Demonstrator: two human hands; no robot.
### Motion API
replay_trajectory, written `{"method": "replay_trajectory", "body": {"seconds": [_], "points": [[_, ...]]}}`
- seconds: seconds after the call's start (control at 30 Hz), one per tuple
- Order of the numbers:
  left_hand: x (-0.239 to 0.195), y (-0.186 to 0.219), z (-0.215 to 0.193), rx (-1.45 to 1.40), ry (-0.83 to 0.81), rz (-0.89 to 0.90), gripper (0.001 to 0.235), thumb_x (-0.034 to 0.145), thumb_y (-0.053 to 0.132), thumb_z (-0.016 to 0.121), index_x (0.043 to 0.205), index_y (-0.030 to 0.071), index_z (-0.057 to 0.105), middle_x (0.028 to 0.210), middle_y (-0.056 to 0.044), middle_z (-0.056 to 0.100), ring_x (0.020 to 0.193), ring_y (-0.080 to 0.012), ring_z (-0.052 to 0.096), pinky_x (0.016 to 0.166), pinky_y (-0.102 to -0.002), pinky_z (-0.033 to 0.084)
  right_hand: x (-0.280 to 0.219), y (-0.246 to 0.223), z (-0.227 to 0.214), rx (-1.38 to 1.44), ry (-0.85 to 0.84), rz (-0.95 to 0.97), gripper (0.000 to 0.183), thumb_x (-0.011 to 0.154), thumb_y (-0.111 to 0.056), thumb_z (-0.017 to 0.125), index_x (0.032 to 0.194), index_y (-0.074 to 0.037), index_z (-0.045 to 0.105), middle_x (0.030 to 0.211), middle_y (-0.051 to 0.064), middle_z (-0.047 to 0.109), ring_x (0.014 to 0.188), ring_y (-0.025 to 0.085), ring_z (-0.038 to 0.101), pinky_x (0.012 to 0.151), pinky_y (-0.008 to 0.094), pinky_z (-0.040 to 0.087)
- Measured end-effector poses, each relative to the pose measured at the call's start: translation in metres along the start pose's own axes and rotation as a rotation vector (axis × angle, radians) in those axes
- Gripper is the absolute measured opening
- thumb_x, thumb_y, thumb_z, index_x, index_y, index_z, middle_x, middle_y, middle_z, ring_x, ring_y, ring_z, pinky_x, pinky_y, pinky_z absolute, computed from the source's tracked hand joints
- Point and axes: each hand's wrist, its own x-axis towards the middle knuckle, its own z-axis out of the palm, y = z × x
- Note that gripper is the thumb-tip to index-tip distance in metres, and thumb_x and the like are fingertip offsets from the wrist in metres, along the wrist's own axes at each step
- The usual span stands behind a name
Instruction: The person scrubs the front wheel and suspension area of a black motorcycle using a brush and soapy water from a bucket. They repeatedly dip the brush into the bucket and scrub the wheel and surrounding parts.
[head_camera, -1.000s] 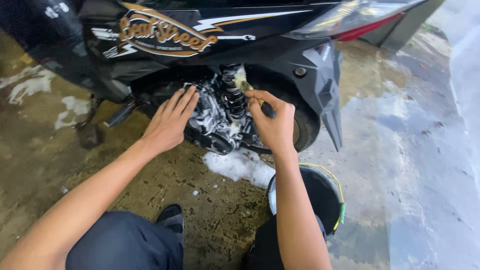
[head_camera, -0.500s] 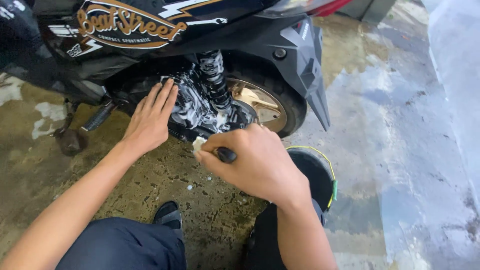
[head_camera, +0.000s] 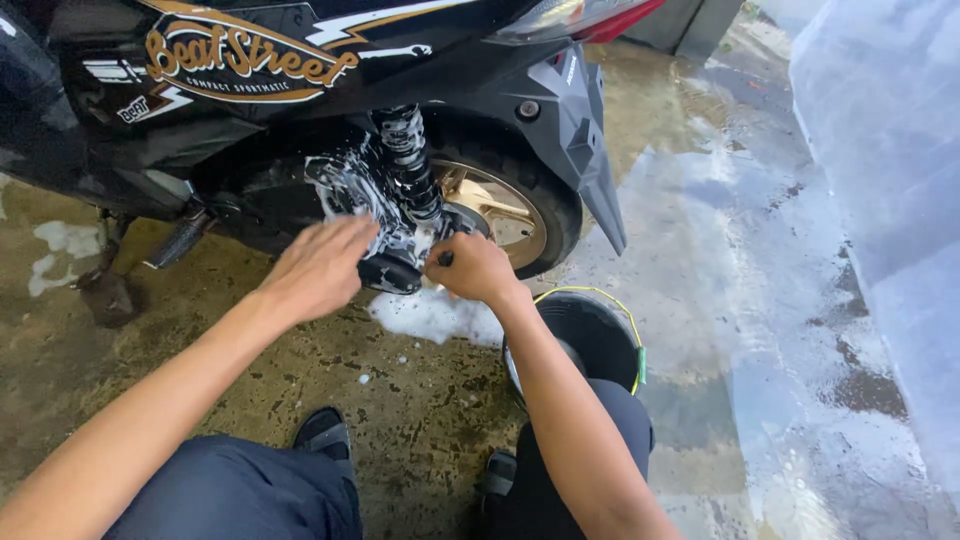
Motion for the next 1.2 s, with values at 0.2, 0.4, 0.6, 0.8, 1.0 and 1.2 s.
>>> {"method": "replay_trajectory", "body": {"seconds": [0.2, 0.4, 0.6, 0.8, 1.0, 1.2], "points": [[-0.01, 0.01, 0.005, 0.142, -0.051, 0.089, 0.06, 0.082, 0.019, 0.058, 0.141, 0.005, 0.054, 0.147, -0.012, 0.052, 0.15, -0.0333, 0.032, 0.114, -0.052, 0.036, -0.005, 0.022, 0.014, 0.318, 0.03, -0.095, 0.026, 0.072, -0.035, 0.074, 0.095, -0.027, 0.082, 0.097, 0.014, 0.079, 0.101, 0.044, 0.072, 0.091, 0.053, 0.058], [-0.008, 0.033, -0.005, 0.064, -0.267, 0.08, 0.071, 0.082, 0.013, 0.061, 0.151, 0.006, 0.044, 0.156, -0.014, 0.045, 0.149, -0.0311, 0.035, 0.12, -0.05, 0.03, 0.022, 0.089, 0.085, 0.274, 0.159, 0.063, 0.02, 0.07, -0.041, 0.077, 0.087, -0.031, 0.08, 0.091, 0.012, 0.078, 0.095, 0.04, 0.072, 0.085, 0.049, 0.058], [-0.005, 0.04, 0.048, -0.061, -0.448, 0.129, 0.075, 0.083, 0.009, 0.059, 0.154, 0.004, 0.036, 0.159, -0.017, 0.038, 0.149, -0.0312, 0.033, 0.118, -0.052, 0.033, 0.032, 0.162, 0.156, 0.311, 0.083, 0.243, 0.021, 0.072, -0.043, 0.074, 0.088, -0.032, 0.082, 0.09, 0.01, 0.078, 0.097, 0.035, 0.074, 0.084, 0.046, 0.06], [0.004, 0.048, 0.092, -0.089, -0.614, 0.299, 0.072, 0.079, 0.01, 0.052, 0.149, -0.004, 0.041, 0.156, -0.018, 0.043, 0.143, -0.0348, 0.043, 0.113, -0.052, 0.042, 0.013, 0.18, 0.217, 0.133, -0.046, 0.13, 0.018, 0.075, -0.033, 0.071, 0.086, -0.024, 0.081, 0.089, 0.015, 0.078, 0.092, 0.04, 0.074, 0.083, 0.05, 0.06], [0.006, 0.057, 0.093, -0.102, -0.656, 0.253, 0.078, 0.076, 0.012, 0.051, 0.152, 0.0, 0.038, 0.158, -0.016, 0.039, 0.141, -0.0332, 0.044, 0.109, -0.052, 0.044, 0.006, 0.191, 0.253, -0.048, -0.148, 0.092, 0.017, 0.079, -0.025, 0.065, 0.081, -0.022, 0.081, 0.076, 0.007, 0.078, 0.073, 0.03, 0.076, 0.07, 0.044, 0.064], [0.002, 0.057, 0.101, -0.094, -0.664, 0.293, 0.073, 0.082, 0.016, 0.055, 0.151, -0.003, 0.036, 0.159, -0.018, 0.037, 0.142, -0.0377, 0.043, 0.109, -0.054, 0.045, 0.006, 0.202, 0.291, -0.642, -0.176, -0.064, 0.03, 0.09, -0.014, 0.049, 0.102, -0.014, 0.076, 0.093, 0.01, 0.077, 0.091, 0.034, 0.076, 0.078, 0.048, 0.056]]}}
